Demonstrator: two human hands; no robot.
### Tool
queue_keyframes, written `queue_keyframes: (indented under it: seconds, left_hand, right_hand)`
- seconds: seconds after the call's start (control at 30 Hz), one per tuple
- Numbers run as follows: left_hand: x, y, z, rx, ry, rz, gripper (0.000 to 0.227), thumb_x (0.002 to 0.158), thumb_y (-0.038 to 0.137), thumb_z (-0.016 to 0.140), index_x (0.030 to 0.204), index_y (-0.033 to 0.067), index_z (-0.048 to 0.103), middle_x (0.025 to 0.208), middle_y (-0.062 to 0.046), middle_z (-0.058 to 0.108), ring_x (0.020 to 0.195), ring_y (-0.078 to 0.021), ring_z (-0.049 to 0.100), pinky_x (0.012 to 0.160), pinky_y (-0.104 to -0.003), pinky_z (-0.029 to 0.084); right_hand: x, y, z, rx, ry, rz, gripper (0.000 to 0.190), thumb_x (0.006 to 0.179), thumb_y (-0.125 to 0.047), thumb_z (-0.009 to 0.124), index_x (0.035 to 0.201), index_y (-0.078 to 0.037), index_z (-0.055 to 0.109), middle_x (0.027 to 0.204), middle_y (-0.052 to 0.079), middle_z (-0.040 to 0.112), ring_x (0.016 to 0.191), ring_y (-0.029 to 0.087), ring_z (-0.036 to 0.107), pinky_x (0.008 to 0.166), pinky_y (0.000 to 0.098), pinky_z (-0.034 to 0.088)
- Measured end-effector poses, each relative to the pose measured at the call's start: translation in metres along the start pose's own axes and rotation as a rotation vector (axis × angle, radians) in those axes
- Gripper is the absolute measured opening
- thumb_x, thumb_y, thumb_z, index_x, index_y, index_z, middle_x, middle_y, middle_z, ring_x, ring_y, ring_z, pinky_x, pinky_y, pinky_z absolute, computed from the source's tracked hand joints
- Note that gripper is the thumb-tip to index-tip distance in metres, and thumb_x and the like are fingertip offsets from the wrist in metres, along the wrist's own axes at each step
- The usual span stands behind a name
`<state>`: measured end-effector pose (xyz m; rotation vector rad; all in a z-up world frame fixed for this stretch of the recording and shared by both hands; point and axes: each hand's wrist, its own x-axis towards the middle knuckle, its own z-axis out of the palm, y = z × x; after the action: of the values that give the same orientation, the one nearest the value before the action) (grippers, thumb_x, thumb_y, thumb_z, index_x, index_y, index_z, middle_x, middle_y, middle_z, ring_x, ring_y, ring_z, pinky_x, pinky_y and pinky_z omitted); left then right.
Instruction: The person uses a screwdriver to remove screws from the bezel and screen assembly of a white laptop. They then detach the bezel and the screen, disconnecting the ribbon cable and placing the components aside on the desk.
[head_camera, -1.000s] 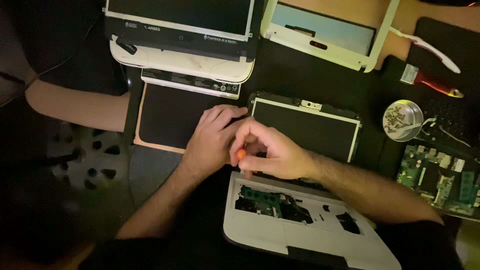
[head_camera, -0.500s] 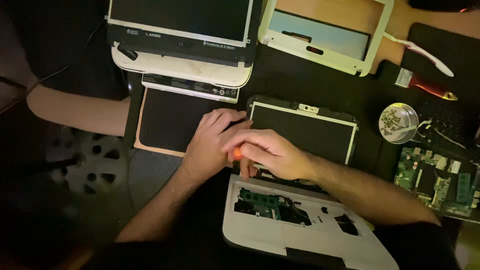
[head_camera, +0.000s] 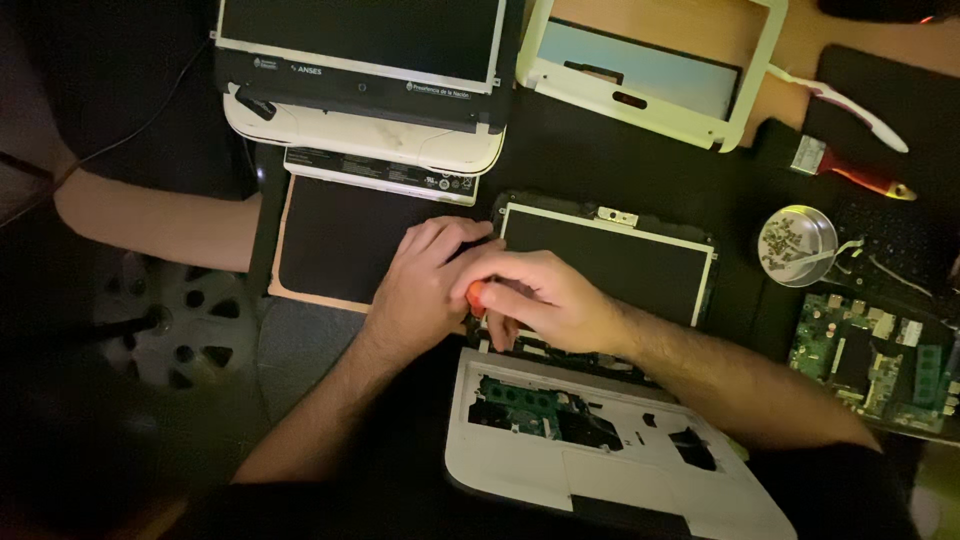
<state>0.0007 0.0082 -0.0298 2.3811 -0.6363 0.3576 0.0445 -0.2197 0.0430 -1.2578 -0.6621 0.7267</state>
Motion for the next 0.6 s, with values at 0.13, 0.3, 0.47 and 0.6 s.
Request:
queue_keyframes:
  seconds: [0.13, 0.3, 0.47, 0.6]
  left_hand:
    - [0.008, 0.011, -0.011, 0.048, -0.01, -0.003, 0.027, 0.116, 0.032, 0.081, 0.128, 0.0081, 0.086, 0.138, -0.012, 0.075, 0.128, -0.0429, 0.073, 0.104, -0.056, 0.057]
    - [-0.006, -0.012, 0.005, 0.058, -0.038, 0.049, 0.052, 0.125, 0.054, 0.053, 0.138, 0.0145, 0.085, 0.147, -0.007, 0.072, 0.142, -0.038, 0.07, 0.112, -0.052, 0.056]
    - [0.011, 0.009, -0.015, 0.03, -0.061, 0.003, 0.024, 0.116, 0.019, 0.073, 0.136, 0.0084, 0.081, 0.123, -0.013, 0.068, 0.122, -0.0475, 0.07, 0.104, -0.059, 0.056]
    - [0.006, 0.006, -0.008, 0.086, -0.073, -0.014, 0.039, 0.114, 0.024, 0.073, 0.152, 0.0168, 0.079, 0.122, -0.007, 0.067, 0.122, -0.0416, 0.07, 0.108, -0.056, 0.056]
  right_hand:
    - [-0.002, 0.021, -0.003, 0.019, -0.023, -0.012, 0.045, 0.133, -0.034, 0.048, 0.145, -0.001, 0.077, 0.113, 0.014, 0.079, 0.074, 0.017, 0.082, 0.066, 0.0352, 0.07]
    - [0.002, 0.014, -0.004, -0.153, -0.013, -0.033, 0.03, 0.126, -0.029, 0.067, 0.141, -0.004, 0.076, 0.102, 0.009, 0.081, 0.071, 0.016, 0.082, 0.067, 0.0326, 0.069]
    - [0.0, 0.015, -0.005, -0.152, 0.036, -0.061, 0.039, 0.131, -0.027, 0.053, 0.152, -0.001, 0.072, 0.111, 0.015, 0.089, 0.07, 0.017, 0.081, 0.069, 0.0344, 0.066]
    - [-0.003, 0.02, -0.012, -0.161, 0.042, -0.047, 0.043, 0.132, -0.031, 0.047, 0.152, -0.001, 0.069, 0.109, 0.017, 0.092, 0.067, 0.018, 0.083, 0.067, 0.0329, 0.065]
